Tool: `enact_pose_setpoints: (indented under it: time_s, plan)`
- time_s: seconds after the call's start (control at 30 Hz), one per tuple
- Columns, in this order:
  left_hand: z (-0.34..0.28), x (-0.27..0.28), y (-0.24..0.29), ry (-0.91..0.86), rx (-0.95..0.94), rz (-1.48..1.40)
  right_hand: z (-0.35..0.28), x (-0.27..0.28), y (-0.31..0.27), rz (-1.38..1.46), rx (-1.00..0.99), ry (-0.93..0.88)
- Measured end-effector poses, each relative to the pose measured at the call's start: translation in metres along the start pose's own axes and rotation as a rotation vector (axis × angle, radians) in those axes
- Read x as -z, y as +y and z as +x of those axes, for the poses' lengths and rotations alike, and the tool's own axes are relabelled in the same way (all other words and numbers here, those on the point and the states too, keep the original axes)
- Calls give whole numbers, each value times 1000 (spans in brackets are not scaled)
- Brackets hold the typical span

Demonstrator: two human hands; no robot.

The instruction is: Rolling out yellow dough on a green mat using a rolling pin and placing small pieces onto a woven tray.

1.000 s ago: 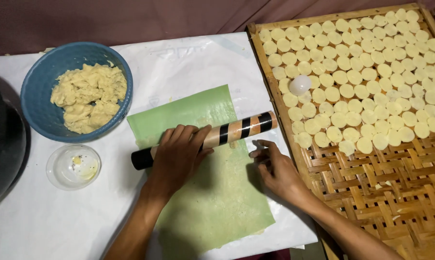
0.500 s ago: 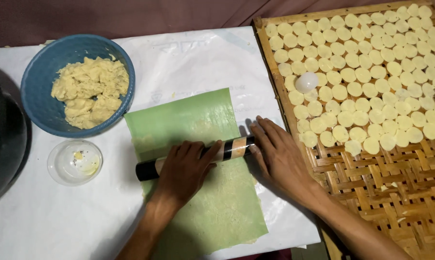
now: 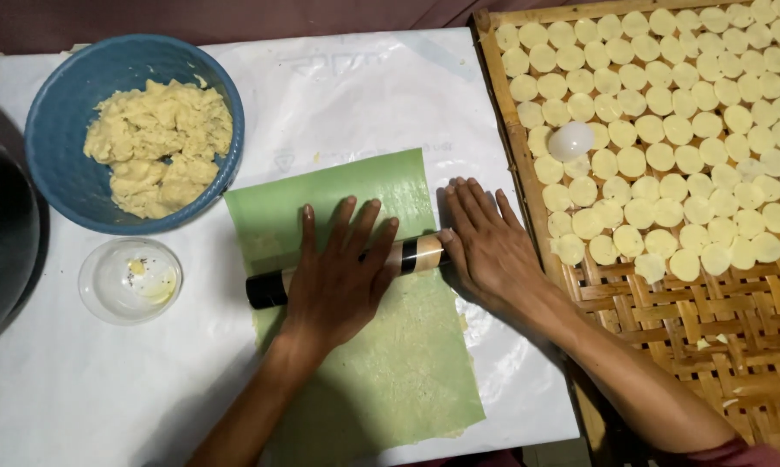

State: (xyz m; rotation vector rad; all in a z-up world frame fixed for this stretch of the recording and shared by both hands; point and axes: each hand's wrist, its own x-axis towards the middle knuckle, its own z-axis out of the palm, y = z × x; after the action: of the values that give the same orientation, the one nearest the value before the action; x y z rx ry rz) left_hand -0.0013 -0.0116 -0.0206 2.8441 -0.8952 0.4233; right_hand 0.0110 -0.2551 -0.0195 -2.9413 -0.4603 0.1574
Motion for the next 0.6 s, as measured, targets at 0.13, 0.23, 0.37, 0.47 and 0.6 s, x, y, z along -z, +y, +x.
enact_pose_setpoints:
  time_s: [0.13,0.23,0.37,0.47,0.6]
  plan:
    - [25,-3,-17,52,22,-52,31,16,-3,37,-50,-68]
    - [44,-8,-29,69,100,21,59,22,2,52,-108,-100]
    - [42,-18,-39,258,91,-3,78,35,1,140,-169,-30]
    - [24,-27,-40,234,48,18,85,37,0,219,-172,153]
    - [12,-32,-38,123,-12,112,80,29,6,233,-35,288]
